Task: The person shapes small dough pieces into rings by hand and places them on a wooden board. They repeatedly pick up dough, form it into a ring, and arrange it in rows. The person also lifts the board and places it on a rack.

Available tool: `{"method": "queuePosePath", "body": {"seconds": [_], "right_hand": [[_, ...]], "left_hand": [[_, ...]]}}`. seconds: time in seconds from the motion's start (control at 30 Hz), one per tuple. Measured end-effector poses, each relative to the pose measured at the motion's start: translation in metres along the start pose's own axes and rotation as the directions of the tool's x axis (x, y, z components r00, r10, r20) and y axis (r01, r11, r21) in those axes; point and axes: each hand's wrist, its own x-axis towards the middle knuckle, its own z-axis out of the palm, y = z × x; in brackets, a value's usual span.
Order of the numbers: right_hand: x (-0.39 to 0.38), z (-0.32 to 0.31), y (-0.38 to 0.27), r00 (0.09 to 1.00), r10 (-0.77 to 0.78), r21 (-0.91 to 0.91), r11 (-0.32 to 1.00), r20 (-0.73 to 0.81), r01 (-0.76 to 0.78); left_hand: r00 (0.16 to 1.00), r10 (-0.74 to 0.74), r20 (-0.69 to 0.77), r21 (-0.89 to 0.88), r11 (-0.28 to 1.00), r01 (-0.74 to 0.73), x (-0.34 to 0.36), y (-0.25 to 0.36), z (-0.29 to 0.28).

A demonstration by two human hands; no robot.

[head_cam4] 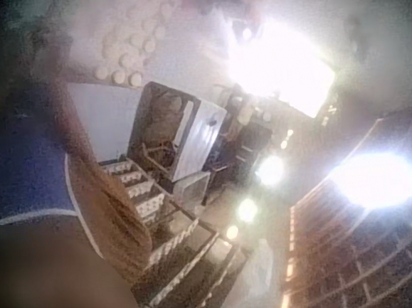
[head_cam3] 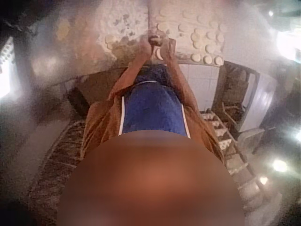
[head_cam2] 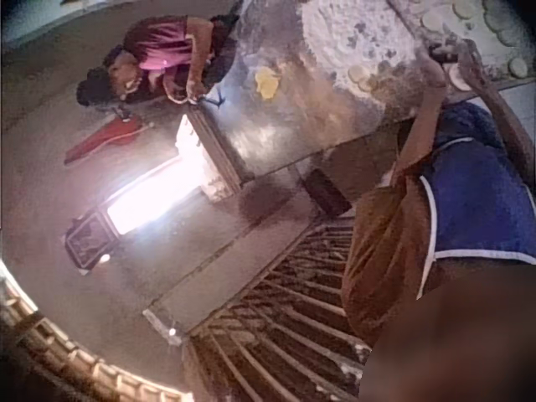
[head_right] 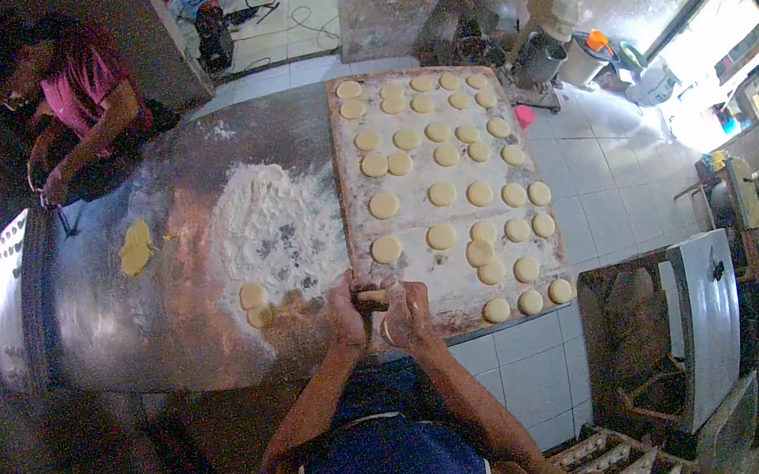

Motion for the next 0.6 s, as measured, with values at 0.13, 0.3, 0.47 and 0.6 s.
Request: {"method": "queuePosePath", "body": {"seconds": [0.13, 0.3, 0.47, 0.6], "right_hand": [[0.001, -0.028, 0.055, 0.97, 0.135, -0.168, 0.981, 0.203, -0.101], [0.003, -0.053, 0.076, 0.962, 0.084, 0.032, 0.995, 0.261, -0.096], [0.01, -0.048, 0.021, 0.936, -0.214, -0.092, 0.965, 0.28, 0.248], [0.013, -0.066, 0.035, 0.909, -0.141, -0.102, 0.975, 0.392, 0.196]], "left_hand": [[0.911, 0.399, 0.107, 0.438, 0.803, -0.403, 0.004, -0.026, 0.0], [0.965, 0.261, 0.016, 0.157, 0.953, -0.26, 0.001, -0.036, 0.017], [0.897, 0.433, 0.087, 0.472, 0.775, -0.42, 0.036, -0.086, -0.018], [0.984, 0.177, -0.011, 0.305, 0.938, -0.166, 0.015, -0.061, 0.01]]}}
